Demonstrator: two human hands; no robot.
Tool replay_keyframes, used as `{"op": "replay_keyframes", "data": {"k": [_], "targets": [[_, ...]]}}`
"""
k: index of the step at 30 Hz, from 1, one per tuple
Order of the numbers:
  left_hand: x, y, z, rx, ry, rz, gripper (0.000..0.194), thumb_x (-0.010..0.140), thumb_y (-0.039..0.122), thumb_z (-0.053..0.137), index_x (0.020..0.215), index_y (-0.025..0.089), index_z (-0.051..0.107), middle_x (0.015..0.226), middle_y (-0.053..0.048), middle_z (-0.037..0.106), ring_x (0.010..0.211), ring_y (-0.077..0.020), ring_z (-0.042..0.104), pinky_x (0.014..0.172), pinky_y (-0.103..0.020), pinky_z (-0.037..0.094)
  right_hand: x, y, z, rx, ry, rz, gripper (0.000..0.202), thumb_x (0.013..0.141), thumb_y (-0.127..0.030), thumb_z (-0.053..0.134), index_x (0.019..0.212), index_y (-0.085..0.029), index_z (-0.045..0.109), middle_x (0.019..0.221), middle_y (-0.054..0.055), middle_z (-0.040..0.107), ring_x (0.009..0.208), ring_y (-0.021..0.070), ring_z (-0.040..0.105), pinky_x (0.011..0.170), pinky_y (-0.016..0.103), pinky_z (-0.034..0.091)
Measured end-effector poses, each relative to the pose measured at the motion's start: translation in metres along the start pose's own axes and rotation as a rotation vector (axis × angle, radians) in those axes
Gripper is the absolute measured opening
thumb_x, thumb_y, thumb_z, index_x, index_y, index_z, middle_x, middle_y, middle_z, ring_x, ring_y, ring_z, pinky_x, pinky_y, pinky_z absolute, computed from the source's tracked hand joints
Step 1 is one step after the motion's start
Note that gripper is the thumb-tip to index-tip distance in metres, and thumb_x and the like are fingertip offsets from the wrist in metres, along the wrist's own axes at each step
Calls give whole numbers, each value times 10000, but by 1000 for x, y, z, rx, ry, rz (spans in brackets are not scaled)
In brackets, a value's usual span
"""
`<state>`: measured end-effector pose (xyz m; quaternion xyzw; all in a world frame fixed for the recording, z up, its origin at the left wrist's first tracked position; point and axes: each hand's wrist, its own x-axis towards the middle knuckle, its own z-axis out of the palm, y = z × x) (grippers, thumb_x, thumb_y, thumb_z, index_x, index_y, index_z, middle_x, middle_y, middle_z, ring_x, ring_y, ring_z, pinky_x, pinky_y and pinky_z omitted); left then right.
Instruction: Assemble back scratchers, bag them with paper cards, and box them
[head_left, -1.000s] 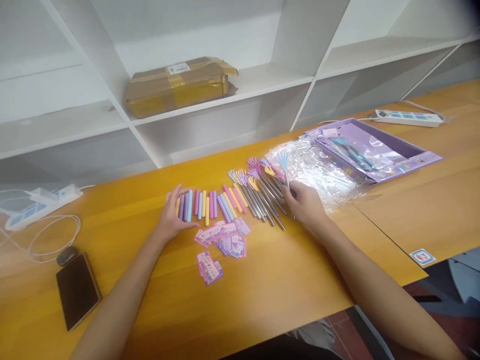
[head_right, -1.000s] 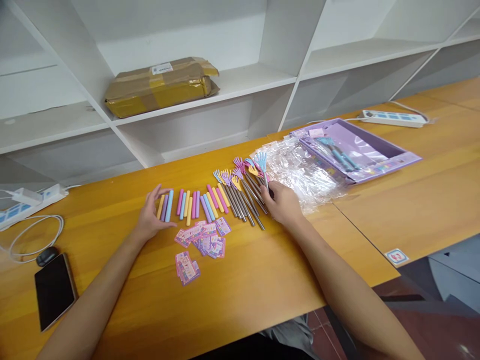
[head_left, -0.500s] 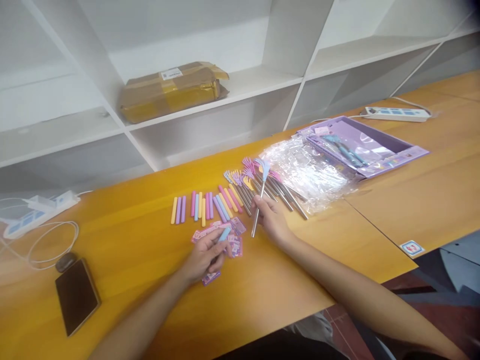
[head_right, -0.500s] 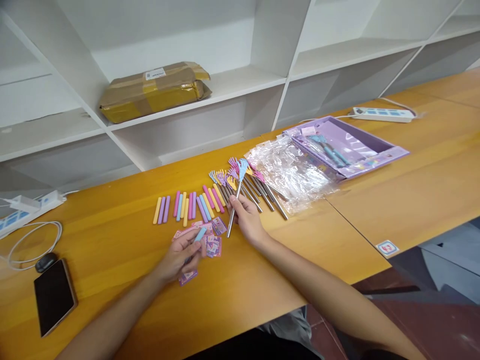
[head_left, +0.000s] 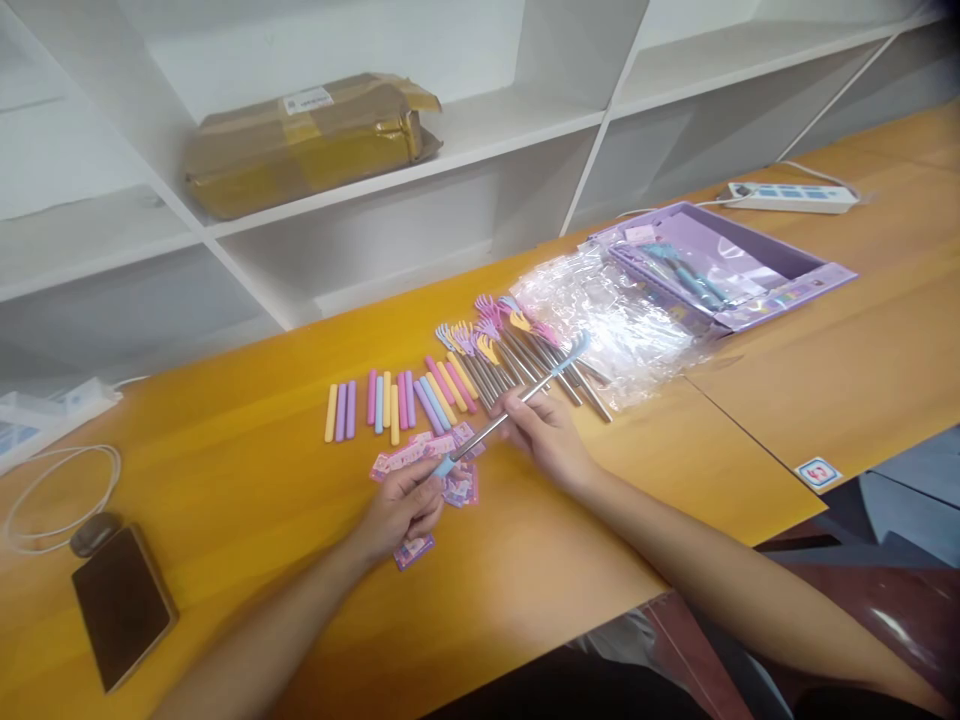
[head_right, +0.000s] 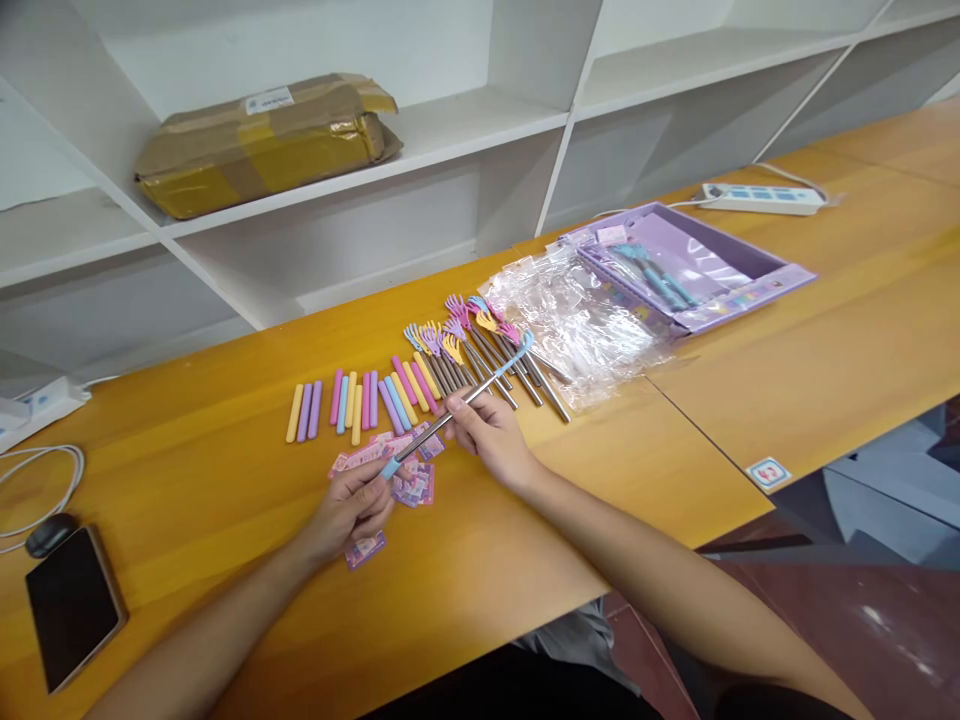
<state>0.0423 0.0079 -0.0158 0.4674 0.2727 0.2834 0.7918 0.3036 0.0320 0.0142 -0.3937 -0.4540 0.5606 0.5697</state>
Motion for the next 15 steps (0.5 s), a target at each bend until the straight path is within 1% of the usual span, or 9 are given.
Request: {"op": "replay_keyframes", "data": {"k": [3,6,9,15], "targets": [[1,2,2,27,20,-16,419,1091,481,606,1320,138,683,577,118,310,403,-32,270,418,-156,228,-2,-3,0,-87,-12,-5,512,945,-696,722,822,-202,667,639,-14,623,436,67,374,436,249,244],[1,3,4,41,25,-41,504,1082,502,616,1424,133,652,564,122,325,394,-33,268,407,-152,239,-2,-8,-1,-143,-21,-7,537,929,-726,722,819,-201,685,632,-9,614,453,76,373,436,252,258],[1,4,5,70,23,-57,582,1079,517,616,1523,141,599,561,116,357,394,-39,302,402,-147,274,-2,-11,-1,-151,-43,-1,538,931,-722,722,814,-198,691,630,-8,606,462,76,374,439,251,263],[-1,8,8,147,48,-113,631,1079,531,604,1578,148,554,548,112,389,380,-54,368,393,-155,350,-1,-10,-2,-133,-101,58,550,916,-738,725,821,-199,670,634,-15,606,457,74,372,438,248,249]]}}
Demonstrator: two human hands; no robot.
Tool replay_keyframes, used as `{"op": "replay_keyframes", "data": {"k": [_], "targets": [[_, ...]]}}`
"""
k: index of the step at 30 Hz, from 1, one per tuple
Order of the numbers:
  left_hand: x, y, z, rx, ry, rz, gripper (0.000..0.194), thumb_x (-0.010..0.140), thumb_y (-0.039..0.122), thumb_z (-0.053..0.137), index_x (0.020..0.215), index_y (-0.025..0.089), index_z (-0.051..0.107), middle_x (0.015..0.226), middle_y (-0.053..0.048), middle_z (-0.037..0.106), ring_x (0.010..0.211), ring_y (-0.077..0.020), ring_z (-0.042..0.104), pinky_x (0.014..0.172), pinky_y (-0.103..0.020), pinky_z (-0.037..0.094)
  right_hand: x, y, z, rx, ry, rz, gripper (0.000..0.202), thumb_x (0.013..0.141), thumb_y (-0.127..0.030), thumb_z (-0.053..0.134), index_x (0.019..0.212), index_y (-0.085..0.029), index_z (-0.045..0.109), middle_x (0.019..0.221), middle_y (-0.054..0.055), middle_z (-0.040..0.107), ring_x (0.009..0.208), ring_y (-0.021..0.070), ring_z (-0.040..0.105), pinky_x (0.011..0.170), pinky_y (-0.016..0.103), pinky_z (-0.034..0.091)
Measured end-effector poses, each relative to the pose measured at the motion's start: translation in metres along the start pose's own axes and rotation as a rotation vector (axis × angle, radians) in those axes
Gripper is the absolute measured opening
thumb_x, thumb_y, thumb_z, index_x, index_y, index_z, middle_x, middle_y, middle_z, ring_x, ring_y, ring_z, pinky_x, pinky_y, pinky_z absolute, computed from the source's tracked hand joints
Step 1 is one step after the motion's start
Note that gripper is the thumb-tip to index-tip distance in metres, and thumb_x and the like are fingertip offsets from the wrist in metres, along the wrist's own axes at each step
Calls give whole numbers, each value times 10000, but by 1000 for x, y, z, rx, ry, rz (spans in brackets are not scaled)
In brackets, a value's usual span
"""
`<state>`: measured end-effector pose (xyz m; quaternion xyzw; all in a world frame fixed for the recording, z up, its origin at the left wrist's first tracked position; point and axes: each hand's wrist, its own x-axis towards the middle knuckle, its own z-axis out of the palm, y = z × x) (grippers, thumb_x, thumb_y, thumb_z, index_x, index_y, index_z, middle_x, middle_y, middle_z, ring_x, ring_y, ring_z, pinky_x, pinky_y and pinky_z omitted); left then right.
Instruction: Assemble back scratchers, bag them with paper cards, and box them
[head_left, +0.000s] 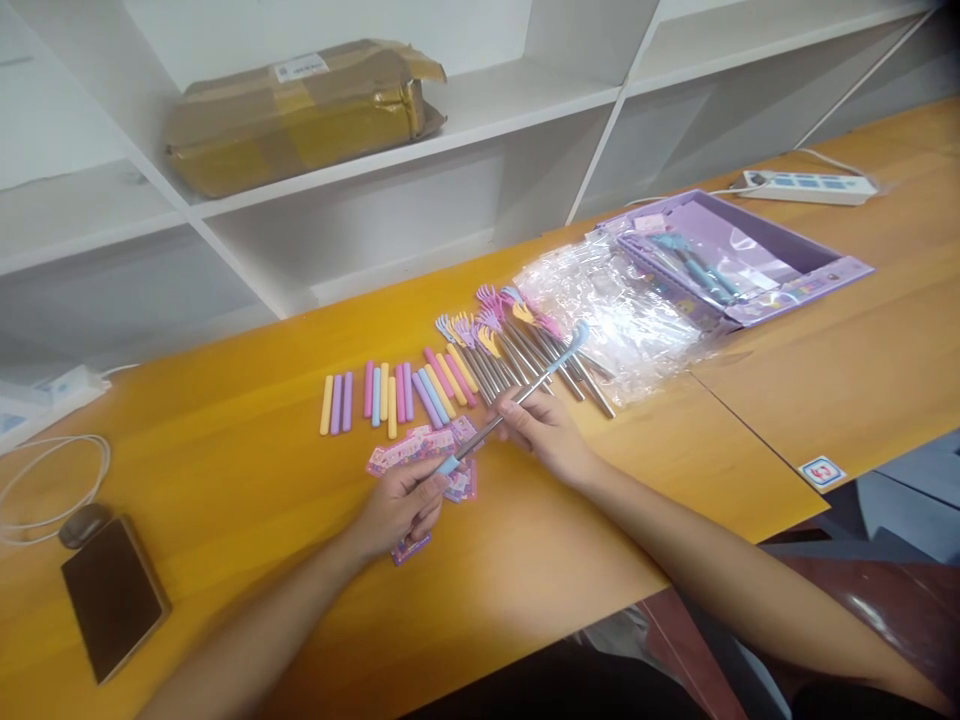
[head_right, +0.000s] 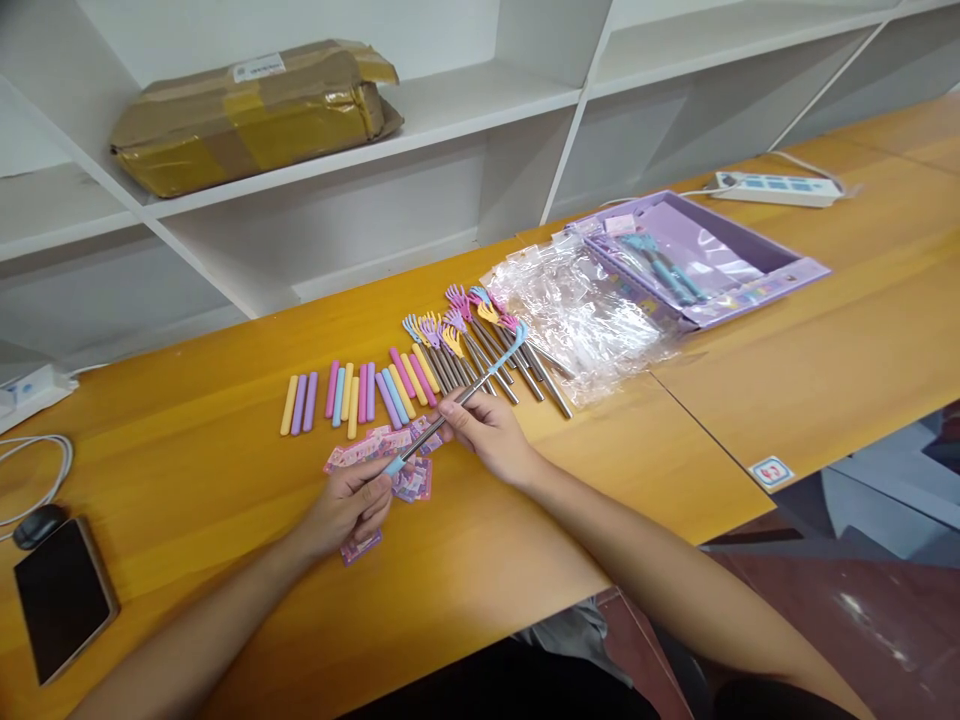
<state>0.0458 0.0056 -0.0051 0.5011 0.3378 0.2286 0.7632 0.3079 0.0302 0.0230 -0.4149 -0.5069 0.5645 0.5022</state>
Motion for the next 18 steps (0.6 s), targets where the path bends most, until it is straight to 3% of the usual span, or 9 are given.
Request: {"op": "replay_keyframes", "data": {"k": [4,7,10,12,15,18], "targets": [[-1,2,1,33,4,-16,671,1077,562,586,1601,148,525,520,109,422,368,-59,362,393,-158,353,1,4,-3,-26,-35,12,552,931,-743,704,835,-200,675,661,-11,615,473,82,384,457,260,280],[-1,2,0,28,-1,-25,702,1067,589,586,1607,148,510,507,110,438,357,-64,350,389,-167,368,8,4,-14,-49,-64,3,637,957,-821,581,863,-203,708,713,18,637,506,107,431,480,286,336],[0,-1,0,25,5,-28,663,1060,587,600,1552,144,564,499,113,425,355,-65,361,393,-164,362,19,-3,-34,35,98,-67,726,981,-883,394,956,-234,719,785,31,625,503,117,400,458,309,319],[0,-4,-1,25,14,-20,634,1049,590,619,1499,144,611,515,116,400,364,-63,377,393,-160,348,26,-9,-50,74,236,-143,681,1014,-845,346,1035,-266,704,821,25,597,499,118,361,453,316,316],[0,-7,-4,35,24,-26,626,1043,584,636,1503,161,617,552,109,405,389,-66,417,409,-167,362,30,-15,-69,8,349,-264,569,1045,-776,376,1110,-299,679,851,22,573,511,127,368,459,314,331],[0,-7,-5,89,30,-56,614,1059,557,624,1543,182,591,560,88,484,400,-70,449,432,-175,382,28,-13,-79,-228,357,-381,547,1038,-770,449,1146,-290,690,947,49,606,579,143,459,480,315,369]]}}
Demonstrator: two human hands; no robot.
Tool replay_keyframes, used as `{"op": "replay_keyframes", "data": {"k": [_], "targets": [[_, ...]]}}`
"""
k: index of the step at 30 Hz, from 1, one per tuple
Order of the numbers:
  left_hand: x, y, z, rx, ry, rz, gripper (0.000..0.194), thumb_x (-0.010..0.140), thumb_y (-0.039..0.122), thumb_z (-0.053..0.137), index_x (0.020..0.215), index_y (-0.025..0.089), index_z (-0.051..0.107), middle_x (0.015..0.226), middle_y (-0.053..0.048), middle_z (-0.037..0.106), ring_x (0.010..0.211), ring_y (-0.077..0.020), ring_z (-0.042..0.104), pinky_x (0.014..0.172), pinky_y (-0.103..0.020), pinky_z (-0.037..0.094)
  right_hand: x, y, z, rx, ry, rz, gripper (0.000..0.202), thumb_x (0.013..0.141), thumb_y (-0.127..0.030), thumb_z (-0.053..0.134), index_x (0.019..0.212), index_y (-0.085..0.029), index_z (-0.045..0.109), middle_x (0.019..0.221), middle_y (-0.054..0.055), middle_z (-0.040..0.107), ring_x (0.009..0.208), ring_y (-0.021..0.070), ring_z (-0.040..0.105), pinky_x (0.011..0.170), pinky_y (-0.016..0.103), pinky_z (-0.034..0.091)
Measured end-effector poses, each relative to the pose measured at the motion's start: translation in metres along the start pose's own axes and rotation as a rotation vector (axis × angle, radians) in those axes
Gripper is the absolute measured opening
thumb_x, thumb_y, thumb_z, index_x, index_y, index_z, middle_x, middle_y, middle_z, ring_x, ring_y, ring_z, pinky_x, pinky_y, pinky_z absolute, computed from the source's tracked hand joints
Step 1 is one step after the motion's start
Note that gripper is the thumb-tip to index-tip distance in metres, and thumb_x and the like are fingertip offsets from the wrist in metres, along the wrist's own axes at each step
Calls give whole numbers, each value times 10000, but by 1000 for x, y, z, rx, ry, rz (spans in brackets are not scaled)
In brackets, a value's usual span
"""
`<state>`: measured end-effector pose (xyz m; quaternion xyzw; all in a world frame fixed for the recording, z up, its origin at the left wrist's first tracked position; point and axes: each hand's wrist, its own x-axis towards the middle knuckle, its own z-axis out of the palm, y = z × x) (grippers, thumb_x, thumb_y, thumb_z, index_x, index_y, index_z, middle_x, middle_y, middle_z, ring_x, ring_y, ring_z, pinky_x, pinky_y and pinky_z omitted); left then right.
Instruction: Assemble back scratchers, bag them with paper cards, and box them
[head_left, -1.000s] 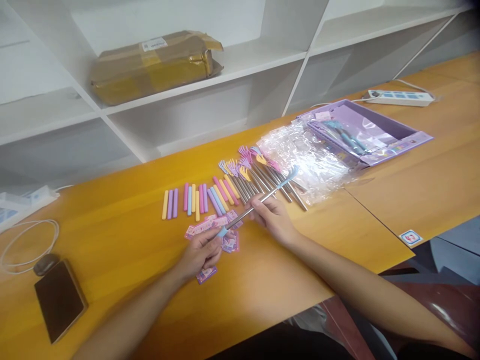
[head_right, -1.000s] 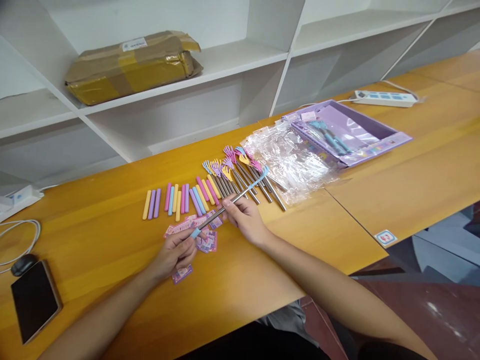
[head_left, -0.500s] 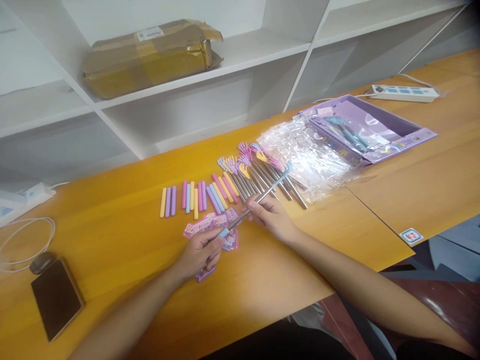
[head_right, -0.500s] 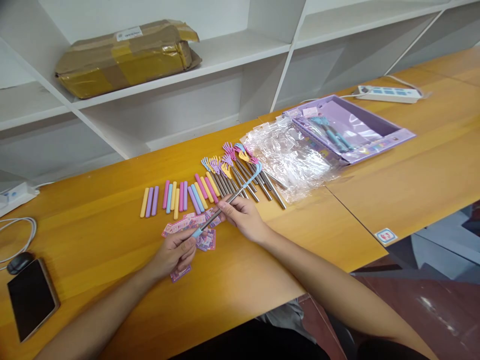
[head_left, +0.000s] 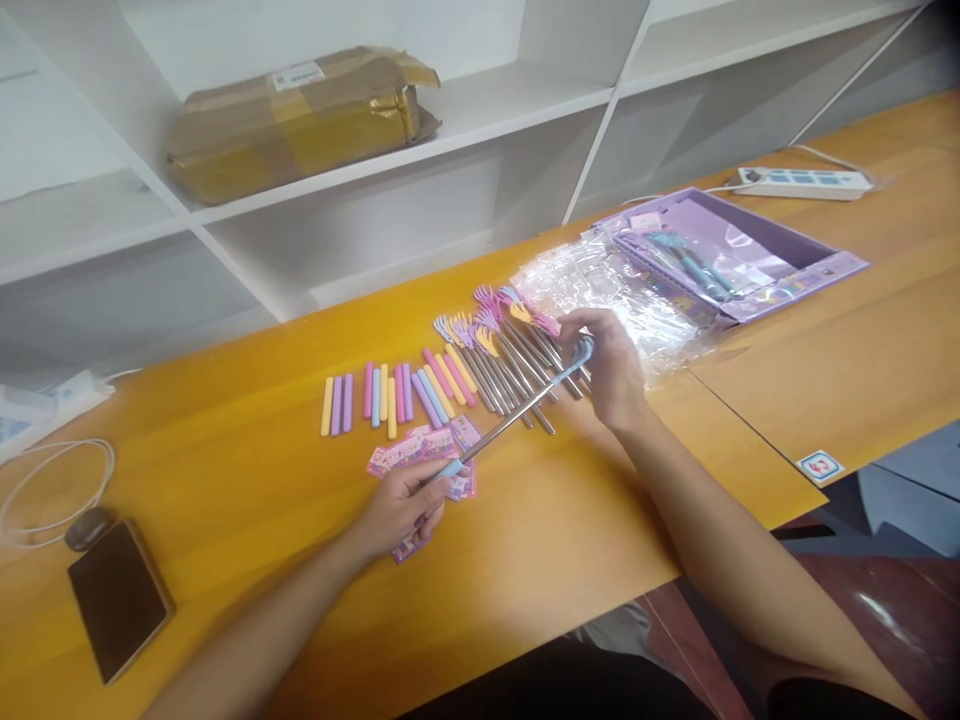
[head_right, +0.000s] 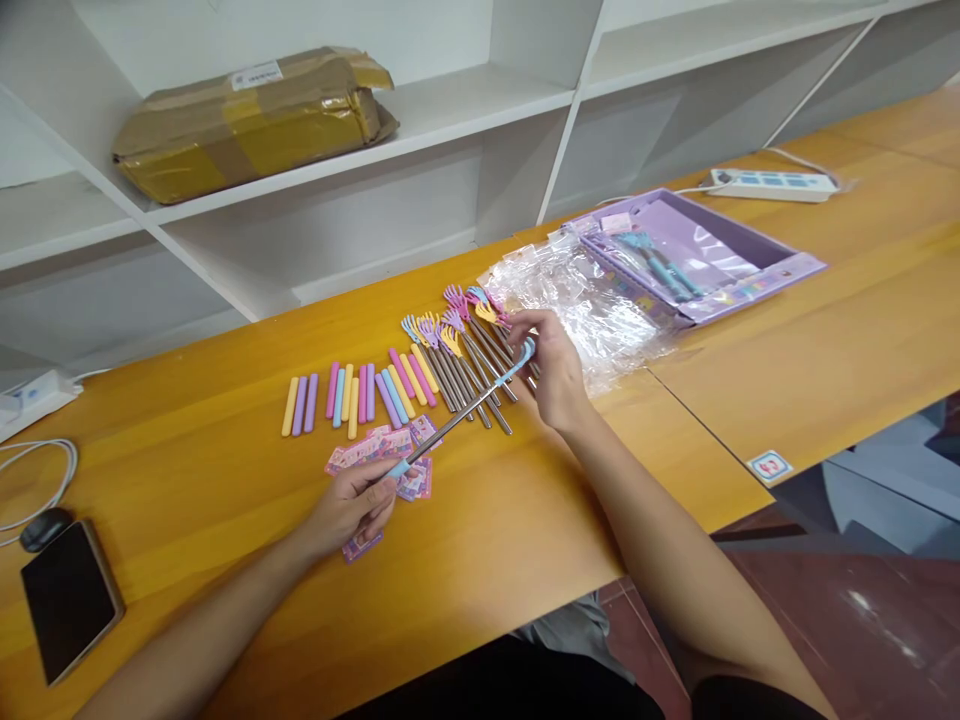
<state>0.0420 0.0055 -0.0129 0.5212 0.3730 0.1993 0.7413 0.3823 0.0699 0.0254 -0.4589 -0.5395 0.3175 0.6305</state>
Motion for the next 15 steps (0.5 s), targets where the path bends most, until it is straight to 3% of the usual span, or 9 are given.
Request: {"op": "replay_keyframes", "data": {"k": [3,8,11,15], "targets": [[-2,2,4,46,40,18,634,1054,577,619,1530,158,597,541,75,534,389,-71,446,423,-176,389,-5,3,-2,-188,-100,-82,536,1075,-733,417,1143,-266,673,933,54,637,651,165,540,559,327,443],[-7,2,16,147,271,104,525,1041,551,645,1374,145,668,617,35,628,393,-84,509,368,-177,414,-11,0,0,-278,-170,-1,500,1097,-705,400,984,-259,596,765,21,624,595,170,548,596,350,439],[-10,-2,18,192,292,212,408,1055,477,641,1312,163,685,737,-3,694,424,-81,562,393,-189,478,-12,-1,0,-296,-169,21,540,1089,-730,389,923,-258,592,677,10,572,587,184,544,608,358,428],[-10,-3,16,184,278,354,276,1098,371,562,1277,193,674,779,6,671,441,-70,581,407,-175,491,-12,3,0,-294,-169,24,562,1089,-727,398,870,-251,602,639,4,554,576,183,545,596,350,417]]}}
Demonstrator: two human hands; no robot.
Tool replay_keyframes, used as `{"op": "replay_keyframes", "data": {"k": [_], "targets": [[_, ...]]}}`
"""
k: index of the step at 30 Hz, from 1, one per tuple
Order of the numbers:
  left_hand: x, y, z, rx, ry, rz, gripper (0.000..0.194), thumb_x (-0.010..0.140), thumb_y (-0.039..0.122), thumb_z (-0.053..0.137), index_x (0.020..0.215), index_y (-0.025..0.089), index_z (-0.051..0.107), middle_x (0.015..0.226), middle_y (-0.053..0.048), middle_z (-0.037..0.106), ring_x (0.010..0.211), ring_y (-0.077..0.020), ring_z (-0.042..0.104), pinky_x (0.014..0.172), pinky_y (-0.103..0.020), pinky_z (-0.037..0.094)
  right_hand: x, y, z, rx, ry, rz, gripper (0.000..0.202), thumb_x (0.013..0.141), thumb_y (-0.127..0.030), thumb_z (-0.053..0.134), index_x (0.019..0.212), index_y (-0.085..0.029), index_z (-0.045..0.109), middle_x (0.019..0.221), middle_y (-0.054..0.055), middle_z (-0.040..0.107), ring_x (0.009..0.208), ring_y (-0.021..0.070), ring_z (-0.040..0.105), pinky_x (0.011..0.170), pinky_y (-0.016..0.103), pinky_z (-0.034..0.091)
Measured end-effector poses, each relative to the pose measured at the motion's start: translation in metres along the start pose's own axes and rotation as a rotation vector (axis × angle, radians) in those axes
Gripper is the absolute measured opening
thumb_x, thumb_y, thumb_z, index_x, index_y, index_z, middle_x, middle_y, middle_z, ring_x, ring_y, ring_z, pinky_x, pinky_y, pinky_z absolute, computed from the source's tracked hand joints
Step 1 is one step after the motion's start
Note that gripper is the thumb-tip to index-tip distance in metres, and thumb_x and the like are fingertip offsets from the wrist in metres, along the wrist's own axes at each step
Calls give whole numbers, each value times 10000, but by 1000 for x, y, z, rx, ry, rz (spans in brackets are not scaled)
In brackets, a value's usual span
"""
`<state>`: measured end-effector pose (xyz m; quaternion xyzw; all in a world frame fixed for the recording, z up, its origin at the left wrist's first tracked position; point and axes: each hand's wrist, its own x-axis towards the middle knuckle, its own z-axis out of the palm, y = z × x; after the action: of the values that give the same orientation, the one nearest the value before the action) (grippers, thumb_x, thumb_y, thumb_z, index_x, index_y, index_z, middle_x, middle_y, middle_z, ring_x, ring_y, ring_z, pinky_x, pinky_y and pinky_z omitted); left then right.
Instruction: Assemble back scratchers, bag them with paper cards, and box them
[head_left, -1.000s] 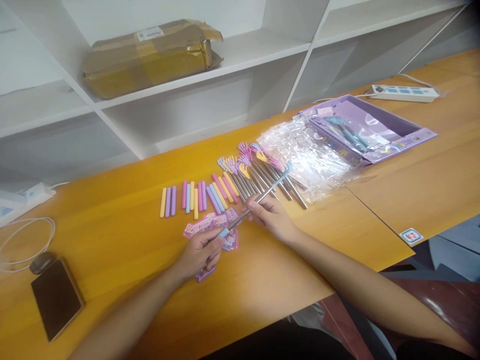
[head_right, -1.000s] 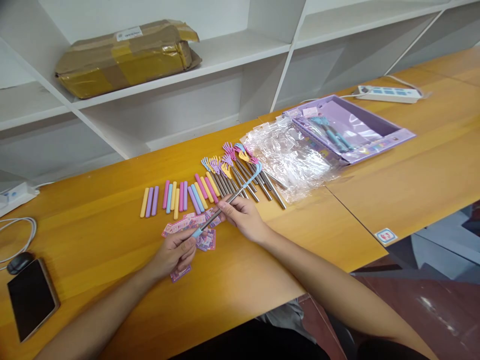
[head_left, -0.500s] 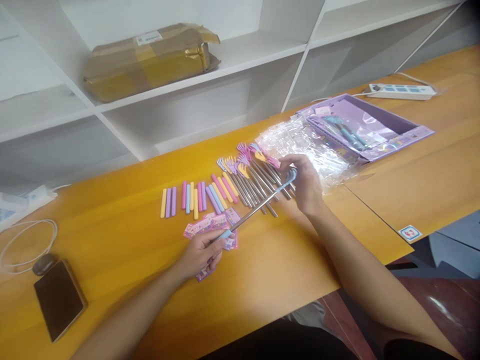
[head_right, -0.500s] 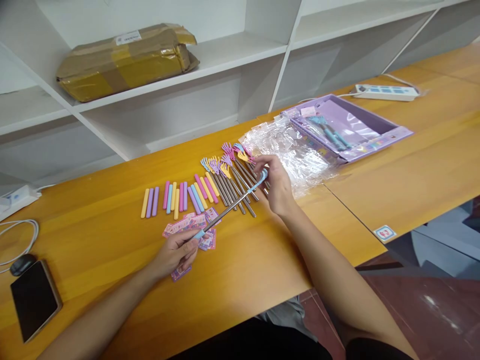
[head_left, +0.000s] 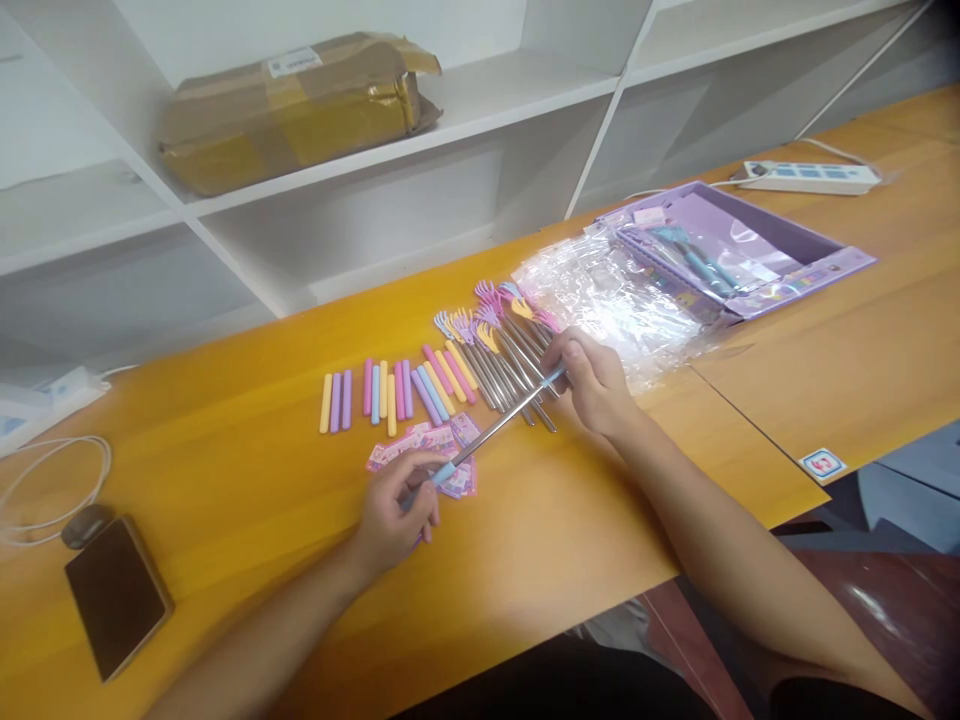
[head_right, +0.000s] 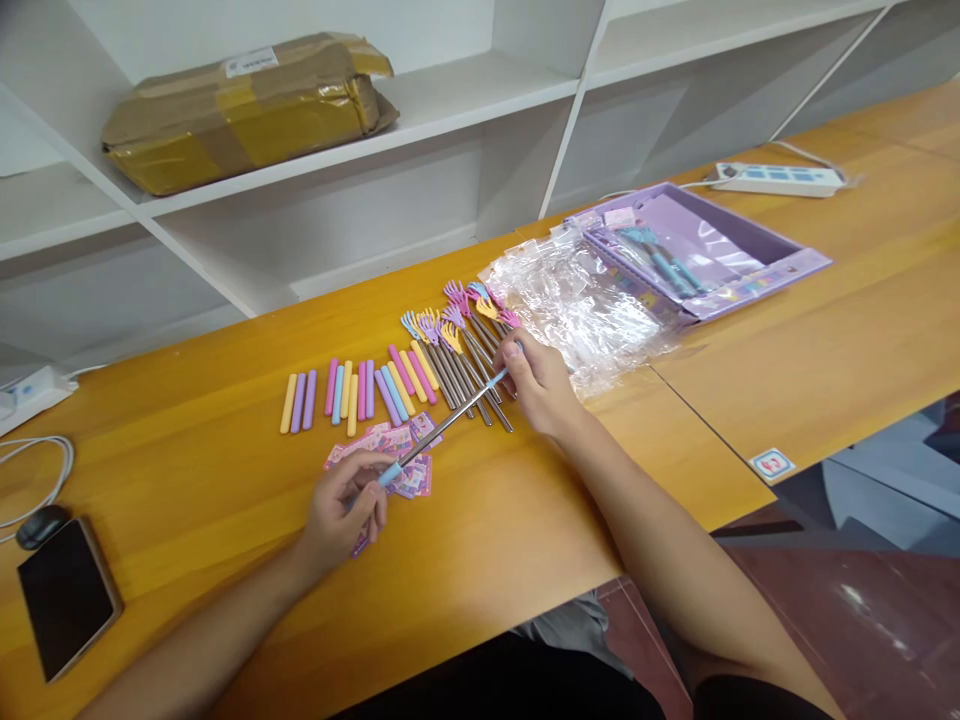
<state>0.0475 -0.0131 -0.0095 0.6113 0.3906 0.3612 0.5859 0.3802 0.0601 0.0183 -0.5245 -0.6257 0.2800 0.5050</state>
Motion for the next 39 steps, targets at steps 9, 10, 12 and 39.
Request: {"op": "replay_keyframes", "data": {"k": [9,10,12,39], "targets": [[4,2,1,-36,53,187,157,1102,253,522,1095,176,658,1181,-66,565,592,-42,652,433,-168,531,0,0,5,-101,-119,39,625,1086,-751,369,829,-230,600,666,18,618,608,176,562,639,333,420],[4,1,1,-37,54,188,156,1102,253,522,1089,173,655,1179,-67,564,590,-41,651,432,-166,528,-1,0,5,-111,-127,33,623,1090,-745,367,831,-228,602,677,20,624,617,176,564,645,332,420],[5,1,1,-34,57,182,158,1103,260,522,1075,171,649,1171,-64,566,584,-40,645,430,-167,527,-2,0,6,-122,-135,30,619,1095,-737,361,836,-229,602,685,21,627,623,177,567,649,331,419],[6,6,1,-48,64,162,178,1097,286,554,985,166,622,1110,-48,601,538,-29,637,406,-144,490,-11,-12,16,-111,-322,70,580,1082,-737,403,821,-244,564,618,13,672,573,193,606,638,337,440]]}}
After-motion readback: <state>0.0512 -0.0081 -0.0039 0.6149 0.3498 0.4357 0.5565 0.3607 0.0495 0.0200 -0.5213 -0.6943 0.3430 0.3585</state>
